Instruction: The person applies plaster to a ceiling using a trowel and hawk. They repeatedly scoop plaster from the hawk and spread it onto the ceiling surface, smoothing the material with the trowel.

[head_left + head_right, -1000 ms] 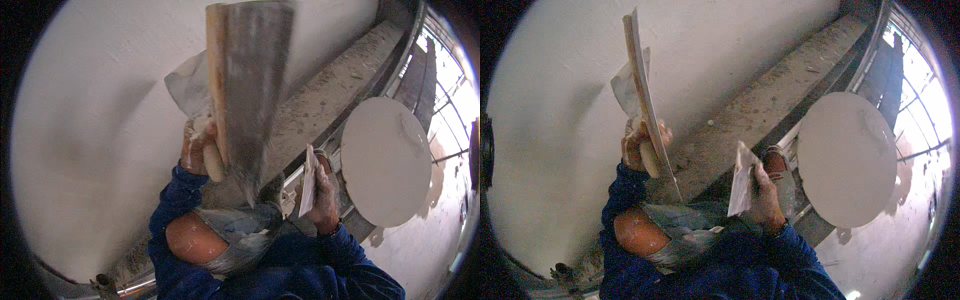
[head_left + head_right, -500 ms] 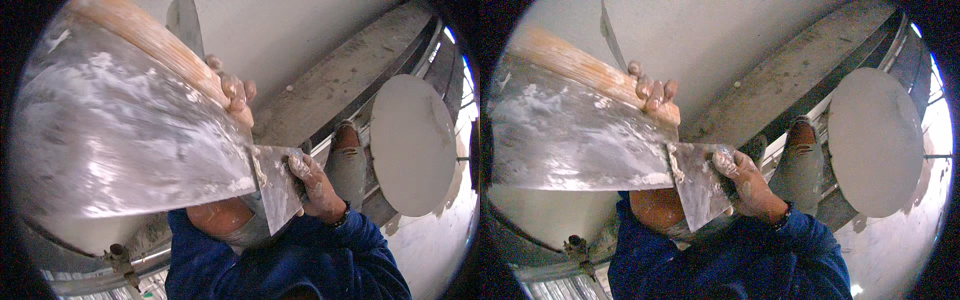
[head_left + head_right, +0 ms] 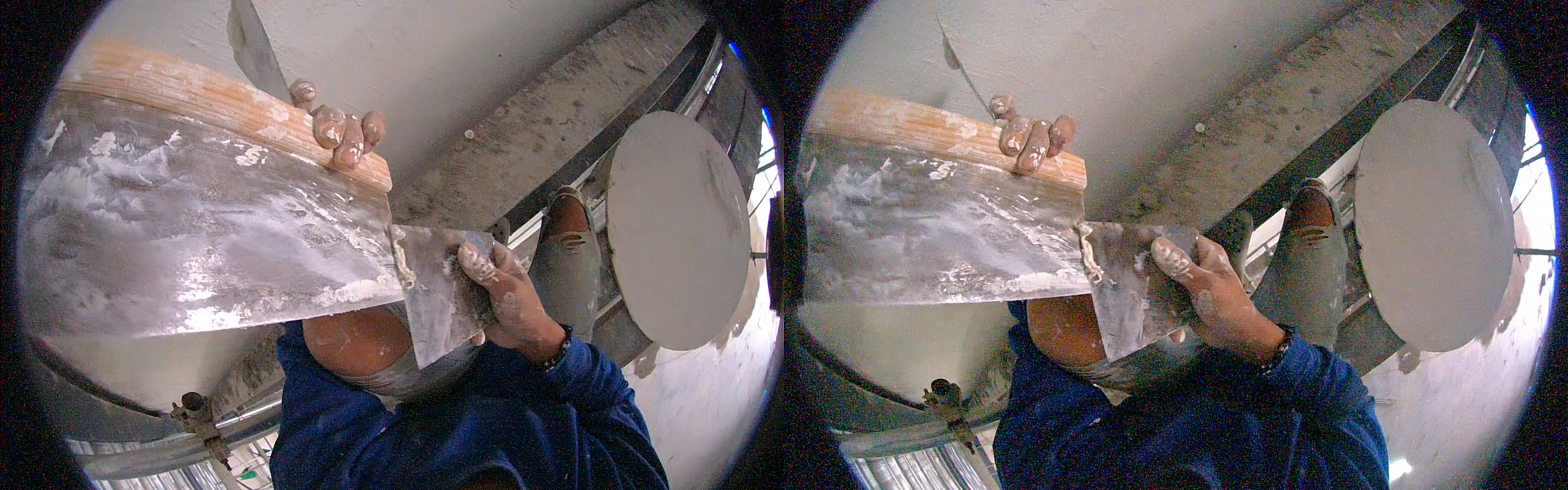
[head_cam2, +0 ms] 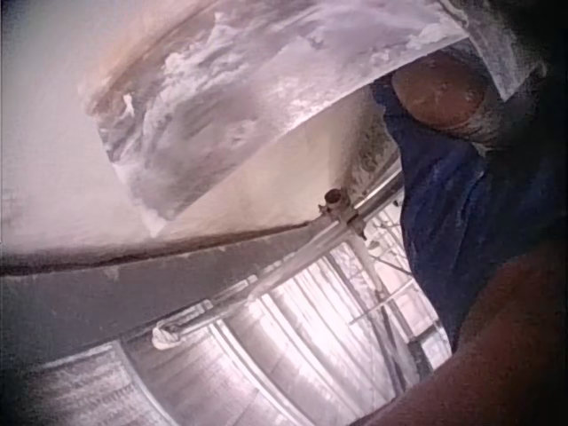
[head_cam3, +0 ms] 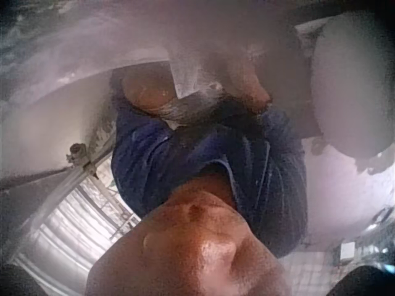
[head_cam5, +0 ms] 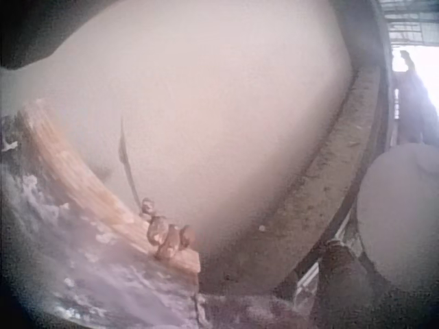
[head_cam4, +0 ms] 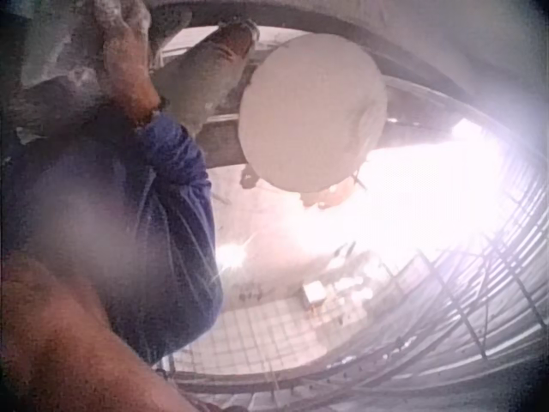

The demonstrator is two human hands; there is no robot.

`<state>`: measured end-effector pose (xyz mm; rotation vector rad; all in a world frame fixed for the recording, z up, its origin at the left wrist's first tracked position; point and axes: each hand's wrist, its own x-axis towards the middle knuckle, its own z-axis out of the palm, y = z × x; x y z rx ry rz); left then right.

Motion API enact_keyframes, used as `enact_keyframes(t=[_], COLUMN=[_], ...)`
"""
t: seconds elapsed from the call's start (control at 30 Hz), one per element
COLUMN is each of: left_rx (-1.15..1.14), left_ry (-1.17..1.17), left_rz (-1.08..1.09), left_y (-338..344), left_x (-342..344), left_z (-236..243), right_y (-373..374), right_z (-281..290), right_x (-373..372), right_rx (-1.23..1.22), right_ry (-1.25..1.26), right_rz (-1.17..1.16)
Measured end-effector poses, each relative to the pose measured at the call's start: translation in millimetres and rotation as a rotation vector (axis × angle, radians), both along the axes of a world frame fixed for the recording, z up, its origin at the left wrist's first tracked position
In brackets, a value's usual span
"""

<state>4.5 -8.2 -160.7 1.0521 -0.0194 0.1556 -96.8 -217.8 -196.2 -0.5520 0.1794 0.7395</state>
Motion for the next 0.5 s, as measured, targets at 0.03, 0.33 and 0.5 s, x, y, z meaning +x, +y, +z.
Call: enact_keyframes(t=[0.03,0.33,0.5], left_rx=[-0.004,-0.001,-0.001], left_ry=[0.003,0.067,0.024], left_rz=[0.003,0.029,0.020], left_y=[-0.8,-5.8,-4.1], left_x=[-1.2,-53.0,-29.1], left_z=[-1.0,-10.8,0.3], right_y=[-1.7,6.6,-0.9], right_z=[0.6,8.0,8.1], right_x=[0.6,2.6,3.8], right_rx=[0.011,-0.047,0.132], right_ry=[-0.020,-0.016,0.011], right_rz=[0.014,0.001,0.101])
